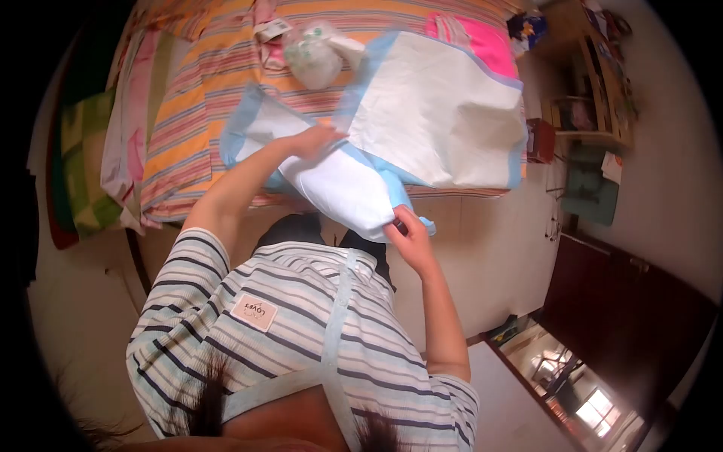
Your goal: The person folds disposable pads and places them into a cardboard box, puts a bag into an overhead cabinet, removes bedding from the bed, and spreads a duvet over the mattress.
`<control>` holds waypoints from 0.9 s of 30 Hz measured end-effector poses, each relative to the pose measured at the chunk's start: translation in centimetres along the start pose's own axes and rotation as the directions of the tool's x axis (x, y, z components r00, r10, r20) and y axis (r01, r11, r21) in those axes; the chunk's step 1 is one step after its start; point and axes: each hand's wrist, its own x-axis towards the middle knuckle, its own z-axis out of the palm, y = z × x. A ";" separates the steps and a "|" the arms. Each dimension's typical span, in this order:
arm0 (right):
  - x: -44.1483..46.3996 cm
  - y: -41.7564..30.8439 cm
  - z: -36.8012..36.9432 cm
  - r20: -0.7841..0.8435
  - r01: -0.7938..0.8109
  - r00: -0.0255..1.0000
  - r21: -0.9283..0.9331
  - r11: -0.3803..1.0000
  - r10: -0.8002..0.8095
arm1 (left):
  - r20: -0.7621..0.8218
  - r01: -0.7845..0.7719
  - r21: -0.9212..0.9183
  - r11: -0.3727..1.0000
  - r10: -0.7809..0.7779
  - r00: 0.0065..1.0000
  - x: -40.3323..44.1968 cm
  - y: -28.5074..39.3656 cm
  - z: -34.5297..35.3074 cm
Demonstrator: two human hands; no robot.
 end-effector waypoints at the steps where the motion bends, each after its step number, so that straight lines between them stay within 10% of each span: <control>1: -0.7 -1.2 -0.7 -0.022 0.005 1.000 0.007 1.000 -0.005 | 0.209 0.082 0.023 0.996 -0.085 0.974 0.2 0.4 -0.1; 6: -4.5 -4.3 -4.4 -0.098 0.446 0.877 -0.203 0.872 -0.471 | 0.219 -0.070 0.041 0.997 0.059 0.974 -0.3 -0.9 3.2; 11: -8.2 -5.0 -6.2 -0.234 0.334 0.896 -0.203 0.920 -0.377 | 0.372 -0.135 -0.021 0.991 0.133 0.919 0.6 0.1 6.2; 13: -9.2 -5.8 -6.8 -0.236 0.304 0.903 -0.239 0.922 -0.359 | 0.370 -0.051 -0.065 0.997 0.071 0.926 1.0 0.1 7.8; 15: -10.4 -6.3 -7.2 -0.247 0.370 0.874 -0.220 0.903 -0.419 | -0.048 -0.033 -0.273 0.961 0.020 0.999 1.0 -0.2 10.7; 18: -12.5 -6.8 -8.0 -0.348 0.375 0.823 -0.262 0.889 -0.450 | -0.268 0.124 -0.093 0.988 -0.145 0.952 2.6 -2.9 13.2; 23: -15.2 -9.2 -9.8 -0.439 0.336 0.713 -0.471 0.816 -0.547 | -0.168 0.443 -0.249 0.861 -0.489 0.856 2.4 -4.7 11.9; 27: -16.5 -11.2 -9.9 -0.381 0.313 0.722 -0.564 0.764 -0.577 | -0.252 0.326 -0.527 0.785 -0.511 0.822 4.7 -4.0 15.1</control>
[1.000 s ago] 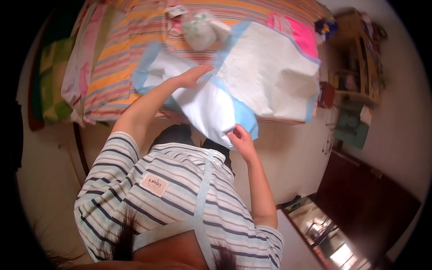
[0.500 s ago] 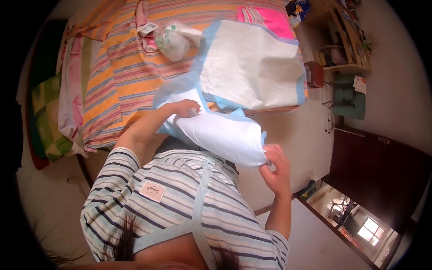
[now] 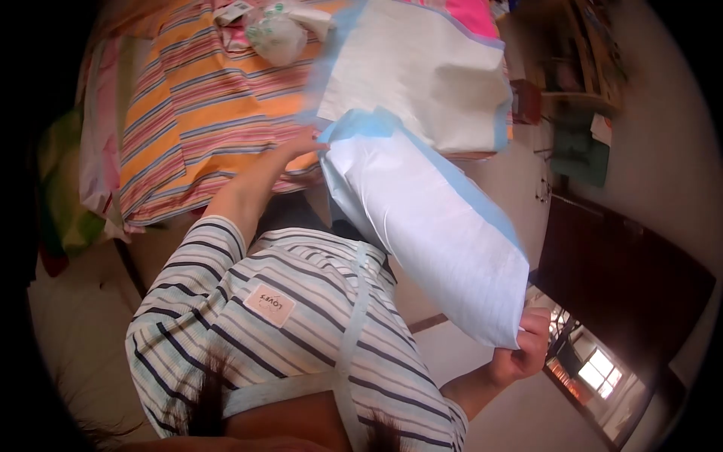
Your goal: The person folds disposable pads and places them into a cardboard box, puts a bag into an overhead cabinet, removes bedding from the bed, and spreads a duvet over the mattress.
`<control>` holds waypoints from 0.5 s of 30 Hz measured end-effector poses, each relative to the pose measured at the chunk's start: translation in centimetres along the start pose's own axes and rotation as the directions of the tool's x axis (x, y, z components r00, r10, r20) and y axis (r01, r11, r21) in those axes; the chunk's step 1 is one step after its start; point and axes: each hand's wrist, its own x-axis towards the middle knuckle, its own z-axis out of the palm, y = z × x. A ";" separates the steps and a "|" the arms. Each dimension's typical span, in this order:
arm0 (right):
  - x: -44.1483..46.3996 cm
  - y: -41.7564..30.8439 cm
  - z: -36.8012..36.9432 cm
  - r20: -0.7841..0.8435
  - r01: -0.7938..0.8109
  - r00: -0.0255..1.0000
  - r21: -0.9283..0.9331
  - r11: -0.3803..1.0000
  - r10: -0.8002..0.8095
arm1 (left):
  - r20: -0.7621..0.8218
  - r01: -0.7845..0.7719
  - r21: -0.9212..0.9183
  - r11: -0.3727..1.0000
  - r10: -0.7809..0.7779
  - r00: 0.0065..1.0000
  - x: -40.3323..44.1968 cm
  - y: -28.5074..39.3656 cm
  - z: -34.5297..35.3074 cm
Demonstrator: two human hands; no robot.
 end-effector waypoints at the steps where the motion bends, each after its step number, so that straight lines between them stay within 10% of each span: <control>1: 0.1 -0.2 -0.2 0.001 0.014 1.000 -0.036 0.999 -0.014 | 0.253 0.175 -0.129 0.976 -0.138 0.958 -0.9 3.2 -0.6; 2: 0.0 -0.1 -0.5 -0.007 0.001 1.000 -0.054 0.999 -0.001 | 0.504 0.367 -0.198 0.909 -0.227 0.833 -1.4 5.2 -0.5; 6: -0.4 1.8 -3.1 -0.169 -0.100 0.983 -0.212 0.972 0.065 | 0.528 0.141 -0.293 0.946 0.037 0.849 0.3 4.3 2.8; 10: -0.2 7.9 -7.9 -0.423 -0.387 0.877 -0.340 0.857 0.228 | 0.113 0.226 -0.634 0.739 -0.201 0.973 0.5 7.5 -2.3; 15: 1.2 19.5 -9.8 -0.522 -0.419 0.795 -0.107 0.902 0.308 | -0.160 -0.154 -0.735 0.660 0.051 0.986 -2.6 13.0 -11.5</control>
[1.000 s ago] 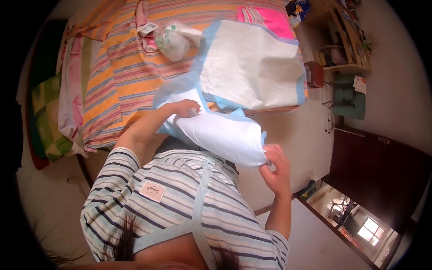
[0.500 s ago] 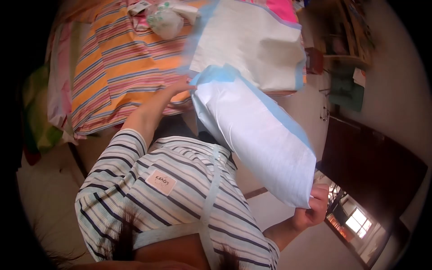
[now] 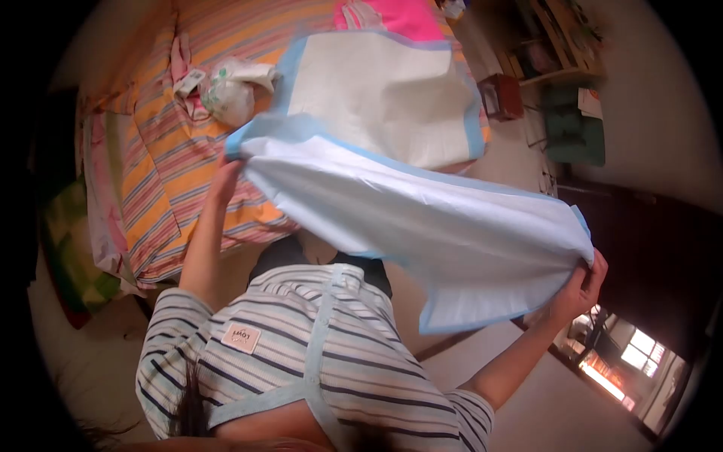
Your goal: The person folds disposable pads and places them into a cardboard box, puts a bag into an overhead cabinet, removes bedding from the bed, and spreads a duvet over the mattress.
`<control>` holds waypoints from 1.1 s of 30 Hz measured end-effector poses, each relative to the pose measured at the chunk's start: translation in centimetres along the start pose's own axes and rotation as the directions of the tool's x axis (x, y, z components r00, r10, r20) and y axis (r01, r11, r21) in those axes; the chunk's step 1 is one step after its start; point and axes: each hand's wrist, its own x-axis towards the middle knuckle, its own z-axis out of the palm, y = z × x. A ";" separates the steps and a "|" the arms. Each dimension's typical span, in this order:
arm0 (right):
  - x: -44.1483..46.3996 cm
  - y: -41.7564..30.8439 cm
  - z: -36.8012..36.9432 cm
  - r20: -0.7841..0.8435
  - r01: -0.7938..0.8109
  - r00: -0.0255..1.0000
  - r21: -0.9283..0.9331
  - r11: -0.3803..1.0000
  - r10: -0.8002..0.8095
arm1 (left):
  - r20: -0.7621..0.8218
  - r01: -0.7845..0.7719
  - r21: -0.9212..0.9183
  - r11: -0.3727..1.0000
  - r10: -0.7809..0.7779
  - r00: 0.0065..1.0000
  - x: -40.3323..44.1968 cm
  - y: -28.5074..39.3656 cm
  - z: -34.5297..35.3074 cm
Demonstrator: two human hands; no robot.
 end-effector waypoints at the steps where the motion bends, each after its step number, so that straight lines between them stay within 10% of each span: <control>1: 1.4 1.4 0.8 -0.061 -0.007 0.998 0.095 0.995 0.013 | -0.028 -0.061 -0.002 0.998 0.061 0.998 -0.4 1.6 -0.1; 9: 14.6 10.5 8.5 -0.018 0.011 1.000 0.207 0.978 -0.007 | -0.191 -0.209 0.074 0.975 0.219 0.957 2.4 10.4 5.3; 20: 23.3 29.4 31.1 0.371 -0.119 0.928 0.187 0.975 0.042 | -0.151 0.103 0.609 0.786 -0.013 0.988 15.1 7.4 9.1; 31: 20.4 35.0 43.9 0.514 -0.061 0.857 0.041 0.997 0.031 | -0.279 0.298 0.701 0.648 -0.135 0.951 17.7 1.6 4.0; 33: 16.7 35.7 43.0 0.541 -0.244 0.818 0.017 0.970 0.196 | -0.346 0.358 0.666 0.654 -0.155 0.925 17.9 0.1 3.7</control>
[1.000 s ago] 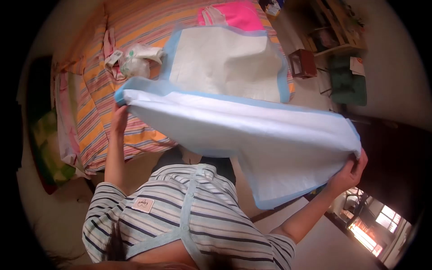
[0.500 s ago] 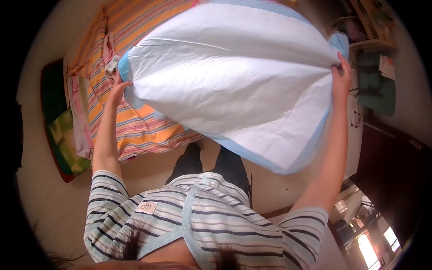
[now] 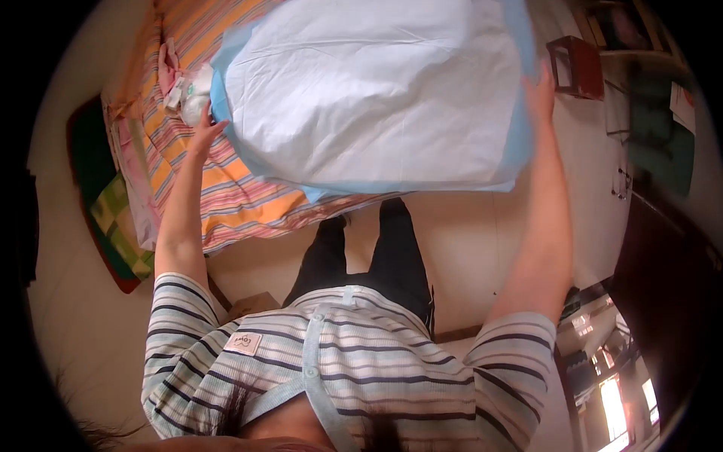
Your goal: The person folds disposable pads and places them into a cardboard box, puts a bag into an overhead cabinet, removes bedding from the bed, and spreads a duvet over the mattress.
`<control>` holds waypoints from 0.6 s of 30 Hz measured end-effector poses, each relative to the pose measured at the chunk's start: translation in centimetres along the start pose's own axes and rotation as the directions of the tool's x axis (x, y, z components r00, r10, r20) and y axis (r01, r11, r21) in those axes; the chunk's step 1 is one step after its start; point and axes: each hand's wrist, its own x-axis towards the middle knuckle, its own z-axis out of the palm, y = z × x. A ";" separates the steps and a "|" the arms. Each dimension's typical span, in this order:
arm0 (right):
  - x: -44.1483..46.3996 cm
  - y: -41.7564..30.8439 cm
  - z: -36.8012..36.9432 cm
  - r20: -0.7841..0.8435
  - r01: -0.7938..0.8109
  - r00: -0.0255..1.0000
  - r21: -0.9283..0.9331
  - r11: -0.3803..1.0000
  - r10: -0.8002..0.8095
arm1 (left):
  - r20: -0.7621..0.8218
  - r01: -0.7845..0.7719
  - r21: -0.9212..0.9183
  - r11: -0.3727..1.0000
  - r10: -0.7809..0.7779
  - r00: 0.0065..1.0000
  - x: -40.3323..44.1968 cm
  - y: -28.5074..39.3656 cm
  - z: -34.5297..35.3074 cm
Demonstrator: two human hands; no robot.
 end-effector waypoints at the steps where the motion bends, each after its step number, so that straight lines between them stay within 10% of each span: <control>1: -2.0 3.1 1.0 -0.012 0.048 0.999 -0.052 0.997 -0.048 | 0.012 0.006 -0.001 1.000 -0.006 1.000 0.4 -0.8 0.4; 7: -21.7 18.2 7.3 -0.124 -0.269 0.959 -0.143 0.952 0.253 | -0.110 -0.013 -0.181 0.983 -0.007 0.994 0.1 0.5 2.8; 11: -26.6 10.1 7.0 0.270 -0.858 0.420 0.428 0.282 0.867 | 0.099 0.171 -0.186 0.967 -0.155 0.983 -0.3 -5.0 3.5; 15: -27.5 10.5 10.5 0.362 -0.724 0.356 0.689 0.010 0.862 | 0.349 0.123 -0.091 0.988 -0.084 0.933 -0.9 -8.2 4.4; 18: -26.9 10.3 11.7 0.506 -0.580 0.552 0.804 -0.131 0.663 | 0.286 0.221 -0.214 0.952 -0.155 0.945 -1.5 -7.1 4.8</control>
